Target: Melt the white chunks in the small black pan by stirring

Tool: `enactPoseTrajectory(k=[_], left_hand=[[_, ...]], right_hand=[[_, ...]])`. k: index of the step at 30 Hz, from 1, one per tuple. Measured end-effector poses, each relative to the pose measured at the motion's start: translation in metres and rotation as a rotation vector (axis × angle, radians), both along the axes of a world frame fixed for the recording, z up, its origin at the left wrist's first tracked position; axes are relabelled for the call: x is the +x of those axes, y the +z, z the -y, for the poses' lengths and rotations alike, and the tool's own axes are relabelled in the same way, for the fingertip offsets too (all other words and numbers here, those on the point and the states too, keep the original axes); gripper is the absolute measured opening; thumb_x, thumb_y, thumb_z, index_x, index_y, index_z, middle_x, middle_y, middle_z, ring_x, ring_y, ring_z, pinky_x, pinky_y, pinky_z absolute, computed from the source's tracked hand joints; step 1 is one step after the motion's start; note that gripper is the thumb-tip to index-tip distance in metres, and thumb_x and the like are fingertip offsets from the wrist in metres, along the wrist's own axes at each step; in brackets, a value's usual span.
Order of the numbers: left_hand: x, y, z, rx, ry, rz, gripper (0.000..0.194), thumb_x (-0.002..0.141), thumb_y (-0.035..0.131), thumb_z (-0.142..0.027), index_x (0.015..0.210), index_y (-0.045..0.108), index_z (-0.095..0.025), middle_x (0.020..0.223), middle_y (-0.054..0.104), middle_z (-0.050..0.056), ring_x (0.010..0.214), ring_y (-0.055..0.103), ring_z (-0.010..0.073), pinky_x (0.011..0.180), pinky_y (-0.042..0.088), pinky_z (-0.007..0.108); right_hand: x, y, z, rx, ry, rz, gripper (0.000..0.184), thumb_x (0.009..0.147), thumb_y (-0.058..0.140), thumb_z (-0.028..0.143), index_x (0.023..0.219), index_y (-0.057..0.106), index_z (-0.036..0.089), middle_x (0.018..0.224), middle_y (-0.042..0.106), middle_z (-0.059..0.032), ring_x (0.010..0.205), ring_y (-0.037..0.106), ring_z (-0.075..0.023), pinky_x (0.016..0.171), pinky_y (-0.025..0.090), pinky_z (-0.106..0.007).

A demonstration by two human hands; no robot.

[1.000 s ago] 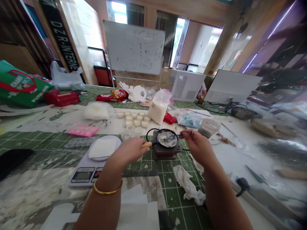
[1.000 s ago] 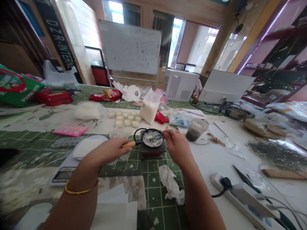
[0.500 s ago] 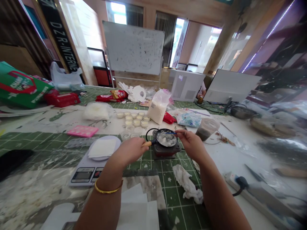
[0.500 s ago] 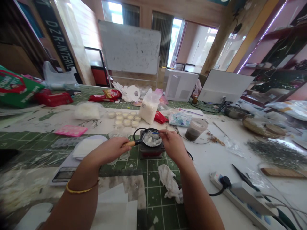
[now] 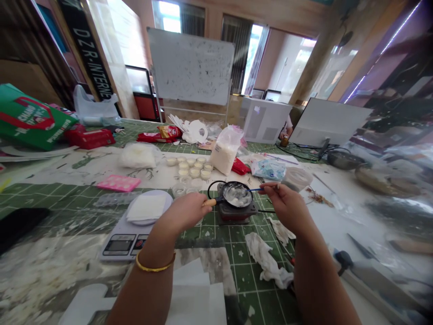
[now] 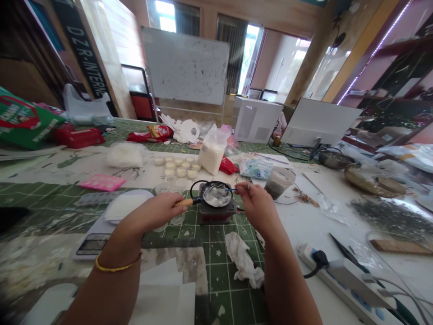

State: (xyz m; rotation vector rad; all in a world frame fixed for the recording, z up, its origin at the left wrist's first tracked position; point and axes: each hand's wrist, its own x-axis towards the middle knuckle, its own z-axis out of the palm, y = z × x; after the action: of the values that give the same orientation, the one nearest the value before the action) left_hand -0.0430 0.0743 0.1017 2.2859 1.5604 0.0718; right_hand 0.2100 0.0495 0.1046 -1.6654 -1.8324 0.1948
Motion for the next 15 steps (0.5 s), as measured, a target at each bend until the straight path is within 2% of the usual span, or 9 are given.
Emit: enactPoseTrajectory(k=[4, 7, 10, 15], left_hand=[[-0.0009, -0.0006, -0.0004, 0.007, -0.005, 0.003, 0.030, 0.081, 0.036, -0.040, 0.074, 0.056, -0.018, 0.081, 0.061, 0.007, 0.068, 0.055, 0.0175, 0.054, 0.032, 0.026], [-0.0010, -0.0015, -0.0013, 0.005, -0.004, 0.009, 0.029, 0.081, 0.037, -0.039, 0.074, 0.056, -0.018, 0.080, 0.062, 0.007, 0.068, 0.056, 0.0177, 0.054, 0.032, 0.026], [-0.0008, -0.0018, -0.0016, 0.011, 0.000, 0.011, 0.028, 0.080, 0.039, -0.038, 0.072, 0.056, -0.018, 0.078, 0.062, 0.006, 0.066, 0.055, 0.0174, 0.054, 0.032, 0.026], [-0.0007, -0.0020, -0.0015, 0.010, 0.001, 0.004, 0.024, 0.077, 0.041, -0.037, 0.071, 0.055, -0.018, 0.076, 0.061, 0.005, 0.063, 0.054, 0.0166, 0.051, 0.029, 0.026]], right_hand=[[0.0024, 0.0035, 0.0066, -0.021, 0.002, 0.070, 0.029, 0.084, 0.040, 0.040, 0.091, 0.063, 0.024, 0.084, 0.069, -0.0023, 0.080, 0.060, -0.0185, 0.072, 0.041, -0.030], [0.0028, 0.0052, 0.0094, 0.026, -0.028, 0.085, 0.030, 0.084, 0.040, 0.040, 0.095, 0.063, 0.024, 0.086, 0.068, -0.0026, 0.079, 0.060, -0.0184, 0.071, 0.041, -0.029], [0.0029, 0.0064, 0.0100, 0.018, -0.035, 0.138, 0.029, 0.084, 0.040, 0.039, 0.090, 0.064, 0.024, 0.081, 0.069, -0.0018, 0.078, 0.060, -0.0189, 0.069, 0.041, -0.029], [0.0008, 0.0079, 0.0110, 0.036, -0.076, 0.121, 0.028, 0.084, 0.039, 0.040, 0.091, 0.062, 0.023, 0.081, 0.069, -0.0014, 0.075, 0.060, -0.0183, 0.066, 0.040, -0.028]])
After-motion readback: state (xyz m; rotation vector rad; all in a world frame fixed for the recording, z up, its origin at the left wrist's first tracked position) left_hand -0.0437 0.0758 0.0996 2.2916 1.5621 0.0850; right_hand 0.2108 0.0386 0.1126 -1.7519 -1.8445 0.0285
